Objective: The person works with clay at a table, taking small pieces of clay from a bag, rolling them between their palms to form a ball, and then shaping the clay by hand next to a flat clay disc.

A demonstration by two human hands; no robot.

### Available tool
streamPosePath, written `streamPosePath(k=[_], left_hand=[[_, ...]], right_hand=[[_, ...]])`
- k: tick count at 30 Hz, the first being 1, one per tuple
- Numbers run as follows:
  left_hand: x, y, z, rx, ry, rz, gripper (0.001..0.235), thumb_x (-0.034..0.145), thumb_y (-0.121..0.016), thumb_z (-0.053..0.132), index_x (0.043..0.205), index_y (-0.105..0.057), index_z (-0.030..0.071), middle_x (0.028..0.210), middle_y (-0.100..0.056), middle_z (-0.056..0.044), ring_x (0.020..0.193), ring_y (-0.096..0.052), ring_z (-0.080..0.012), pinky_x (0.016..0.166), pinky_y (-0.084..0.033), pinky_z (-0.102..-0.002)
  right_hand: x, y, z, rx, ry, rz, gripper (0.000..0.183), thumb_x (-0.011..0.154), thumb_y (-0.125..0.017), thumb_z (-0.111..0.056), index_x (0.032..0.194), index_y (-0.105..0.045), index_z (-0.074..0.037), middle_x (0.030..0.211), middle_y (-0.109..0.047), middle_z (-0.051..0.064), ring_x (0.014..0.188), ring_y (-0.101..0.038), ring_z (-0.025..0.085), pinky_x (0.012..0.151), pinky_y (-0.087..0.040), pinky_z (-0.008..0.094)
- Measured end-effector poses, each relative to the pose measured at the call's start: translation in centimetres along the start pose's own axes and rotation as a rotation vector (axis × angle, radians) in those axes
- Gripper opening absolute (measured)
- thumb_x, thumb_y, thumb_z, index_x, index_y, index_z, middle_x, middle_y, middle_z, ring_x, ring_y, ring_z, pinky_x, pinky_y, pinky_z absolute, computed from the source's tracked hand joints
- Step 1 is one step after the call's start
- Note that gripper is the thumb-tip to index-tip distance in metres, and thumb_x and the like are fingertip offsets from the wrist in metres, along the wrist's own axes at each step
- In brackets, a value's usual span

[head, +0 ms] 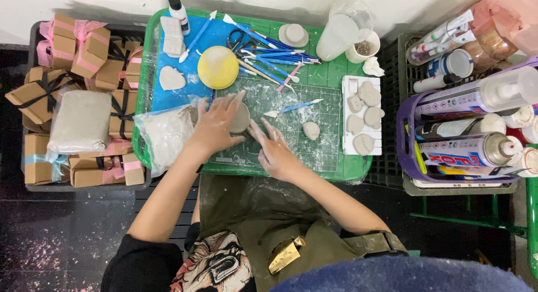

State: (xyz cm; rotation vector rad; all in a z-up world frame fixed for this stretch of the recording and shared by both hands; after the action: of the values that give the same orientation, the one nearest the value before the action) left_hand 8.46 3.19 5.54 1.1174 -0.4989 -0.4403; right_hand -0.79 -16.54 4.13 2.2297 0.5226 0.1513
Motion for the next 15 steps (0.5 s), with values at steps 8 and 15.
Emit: streamPosePath(k=[8,15], left_hand=[[-0.5,0.9,-2.2,0.118,0.092,-0.107,0.127,0.056,-0.096,0.030,0.161,-0.026,0.011,0.118,-0.069,-0.011,0.122,-0.061,-0.0294,0.114,-0.022,-0.066],[-2.1,0.3,-0.1,0.284,0.169,-0.024,0.117,0.066,-0.088,0.028,0.155,-0.024,-0.014,0.118,-0.069,-0.029,0.133,-0.055,-0.0397,0.116,-0.004,-0.072]], right_hand=[[0.3,-3.8,-0.8,0.110,-0.065,0.196,0.090,0.089,-0.050,-0.003,0.162,0.002,-0.005,0.169,-0.027,0.020,0.159,-0.004,0.040,0.127,-0.004,0.058],[-0.9,-4.5,-1.2,0.357,-0.082,0.209,0.090,0.093,-0.050,-0.003,0.164,0.004,-0.006,0.170,-0.026,0.020,0.161,0.002,0.043,0.128,-0.001,0.056]])
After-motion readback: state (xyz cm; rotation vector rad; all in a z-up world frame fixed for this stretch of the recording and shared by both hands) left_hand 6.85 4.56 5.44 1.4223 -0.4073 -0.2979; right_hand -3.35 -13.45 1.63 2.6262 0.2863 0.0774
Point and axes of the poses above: each hand's wrist, its own x-axis towards the middle knuckle, its own y-axis out of the back of the hand, z = x × y, the point moved 1 cm from there along x, towards the middle knuckle
